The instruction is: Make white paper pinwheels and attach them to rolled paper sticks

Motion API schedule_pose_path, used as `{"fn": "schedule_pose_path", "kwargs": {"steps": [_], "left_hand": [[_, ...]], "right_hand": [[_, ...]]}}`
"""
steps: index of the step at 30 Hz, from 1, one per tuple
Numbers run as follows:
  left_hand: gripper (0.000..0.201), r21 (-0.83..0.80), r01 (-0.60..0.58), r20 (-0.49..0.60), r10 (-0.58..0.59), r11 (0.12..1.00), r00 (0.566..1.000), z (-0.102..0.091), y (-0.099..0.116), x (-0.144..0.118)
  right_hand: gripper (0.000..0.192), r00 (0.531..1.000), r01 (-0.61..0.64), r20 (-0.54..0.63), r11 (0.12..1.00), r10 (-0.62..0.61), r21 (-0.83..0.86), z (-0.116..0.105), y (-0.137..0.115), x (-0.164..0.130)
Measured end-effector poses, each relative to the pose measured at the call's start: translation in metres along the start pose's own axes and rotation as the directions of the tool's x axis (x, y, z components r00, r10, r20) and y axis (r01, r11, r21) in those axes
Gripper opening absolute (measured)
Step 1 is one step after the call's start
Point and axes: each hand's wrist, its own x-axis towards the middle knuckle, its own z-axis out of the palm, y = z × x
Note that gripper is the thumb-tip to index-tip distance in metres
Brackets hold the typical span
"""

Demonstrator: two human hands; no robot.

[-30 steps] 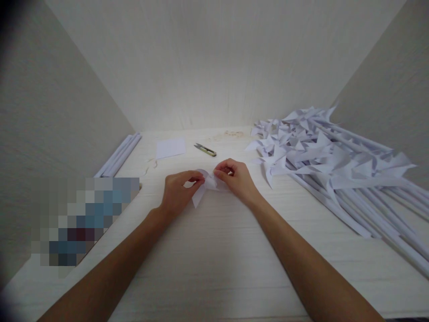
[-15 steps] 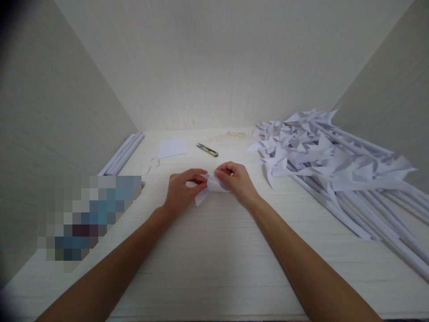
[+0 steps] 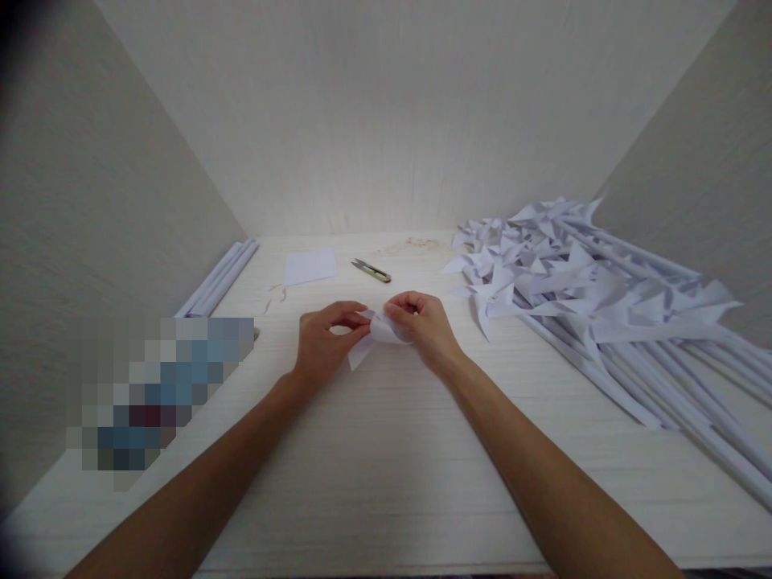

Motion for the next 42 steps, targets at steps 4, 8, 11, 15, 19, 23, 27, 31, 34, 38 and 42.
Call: {"fn": "schedule_pose_path", "kwargs": {"steps": [4, 8, 11, 15, 19, 23, 27, 31, 34, 38, 42], "left_hand": [[0.019, 0.015, -0.008, 0.013, 0.008, 1.0, 1.0, 0.0, 0.001, -0.001], [0.018, 0.029, -0.031, 0.021, 0.031, 0.999, 0.999, 0.0, 0.001, -0.002], [0.018, 0.033, -0.055, 0.02, 0.054, 0.998, 0.998, 0.0, 0.001, -0.002], [0.02, 0.024, -0.075, 0.02, 0.075, 0.997, 0.997, 0.0, -0.001, -0.003], [0.021, 0.016, -0.071, 0.031, 0.07, 0.997, 0.997, 0.0, 0.0, -0.003], [0.02, 0.01, -0.07, 0.067, 0.07, 0.997, 0.995, 0.0, 0.001, -0.003], [0.019, 0.013, -0.095, 0.099, 0.093, 0.995, 0.991, -0.001, 0.001, -0.004], [0.02, 0.122, -0.185, 0.113, 0.171, 0.975, 0.979, -0.003, -0.003, -0.003], [0.025, 0.323, -0.233, 0.134, 0.2, 0.917, 0.971, -0.006, -0.006, -0.001], [0.032, 0.553, -0.25, 0.197, 0.166, 0.795, 0.966, -0.01, -0.007, 0.001], [0.036, 0.635, -0.408, 0.309, 0.268, 0.656, 0.912, -0.012, -0.007, 0.002]], "right_hand": [[0.018, 1.0, -0.005, 0.016, 1.0, 0.006, -0.004, 0.001, 0.0, -0.001], [0.019, 0.999, 0.008, 0.044, 0.999, -0.006, -0.049, -0.002, 0.0, 0.0], [0.02, 0.997, 0.042, 0.068, 0.993, -0.035, -0.113, -0.006, 0.0, 0.002], [0.021, 0.994, 0.064, 0.101, 0.983, -0.047, -0.175, -0.01, 0.0, 0.003], [0.021, 0.988, 0.092, 0.14, 0.977, -0.065, -0.192, -0.014, -0.001, 0.005], [0.021, 0.981, 0.092, 0.185, 0.975, -0.054, -0.204, -0.017, 0.0, 0.006], [0.022, 0.969, 0.087, 0.245, 0.971, -0.031, -0.224, -0.02, -0.002, 0.006], [0.018, 0.944, 0.24, 0.298, 0.914, -0.141, -0.327, -0.022, -0.007, 0.006], [0.014, 0.901, 0.403, 0.333, 0.822, -0.278, -0.403, -0.022, -0.01, 0.007], [0.01, 0.829, 0.545, 0.41, 0.714, -0.38, -0.44, -0.02, -0.006, 0.008], [0.009, 0.798, 0.588, 0.464, 0.667, -0.385, -0.458, -0.018, 0.002, 0.009]]}}
